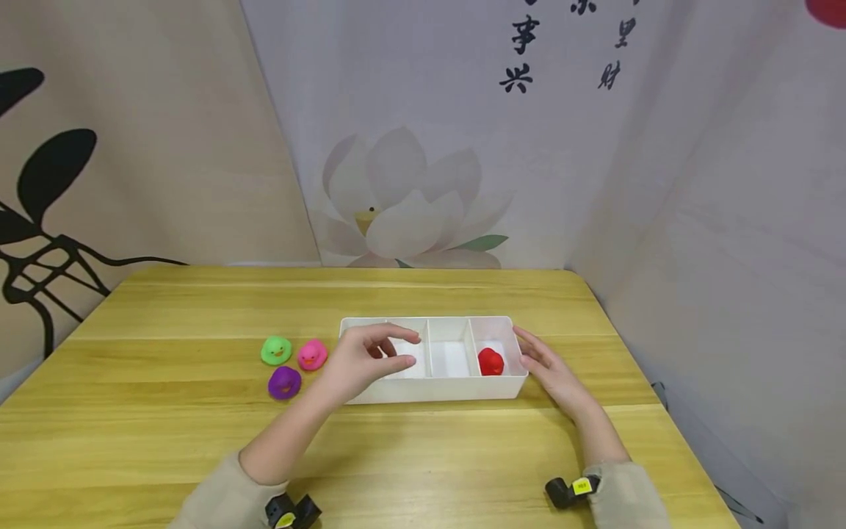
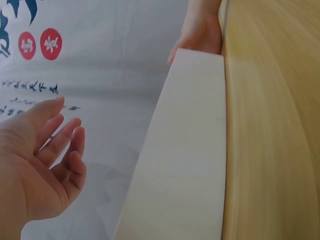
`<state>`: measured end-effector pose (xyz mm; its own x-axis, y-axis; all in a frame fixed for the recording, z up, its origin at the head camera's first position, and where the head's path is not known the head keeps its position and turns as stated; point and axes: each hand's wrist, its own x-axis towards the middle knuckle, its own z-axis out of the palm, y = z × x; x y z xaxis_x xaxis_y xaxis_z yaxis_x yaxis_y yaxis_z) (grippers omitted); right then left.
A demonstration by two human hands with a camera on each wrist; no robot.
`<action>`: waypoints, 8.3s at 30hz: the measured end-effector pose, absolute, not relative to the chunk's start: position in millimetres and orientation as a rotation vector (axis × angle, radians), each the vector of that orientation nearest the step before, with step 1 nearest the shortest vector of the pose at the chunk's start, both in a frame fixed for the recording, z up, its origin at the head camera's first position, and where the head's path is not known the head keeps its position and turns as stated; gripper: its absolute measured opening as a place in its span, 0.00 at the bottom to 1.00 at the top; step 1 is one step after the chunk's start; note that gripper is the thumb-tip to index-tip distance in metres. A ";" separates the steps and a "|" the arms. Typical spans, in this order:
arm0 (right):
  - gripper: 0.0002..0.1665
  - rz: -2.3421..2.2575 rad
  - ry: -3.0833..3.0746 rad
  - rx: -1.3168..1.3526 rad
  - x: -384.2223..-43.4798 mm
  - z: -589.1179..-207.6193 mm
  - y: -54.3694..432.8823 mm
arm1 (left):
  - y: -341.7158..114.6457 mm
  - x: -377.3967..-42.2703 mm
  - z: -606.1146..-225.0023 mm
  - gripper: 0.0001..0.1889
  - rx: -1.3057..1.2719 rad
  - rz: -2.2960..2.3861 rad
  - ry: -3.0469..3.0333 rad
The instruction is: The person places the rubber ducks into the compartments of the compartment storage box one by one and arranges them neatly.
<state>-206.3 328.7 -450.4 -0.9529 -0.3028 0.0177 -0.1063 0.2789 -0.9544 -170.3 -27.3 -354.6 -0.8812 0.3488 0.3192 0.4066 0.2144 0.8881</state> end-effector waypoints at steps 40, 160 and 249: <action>0.32 -1.731 2.393 -0.379 -207.8 -451.7 329.2 | -203.4 -157.2 -404.7 0.20 -0.389 -1.452 -2.721; 0.32 -1.738 2.371 -0.406 -207.2 -447.0 329.0 | 30.7 -250.6 -382.7 0.13 -0.959 -1.620 -2.828; 0.33 -1.732 2.394 -0.380 -204.2 -446.6 326.2 | -95.3 -182.2 -358.2 0.13 -0.553 -1.654 -2.521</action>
<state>-204.2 326.2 -446.6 -0.9546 -0.2975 0.0176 -0.1098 0.2963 -0.9488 -182.2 -95.3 -358.2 -0.9319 0.2552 0.2576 0.3379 0.3535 0.8723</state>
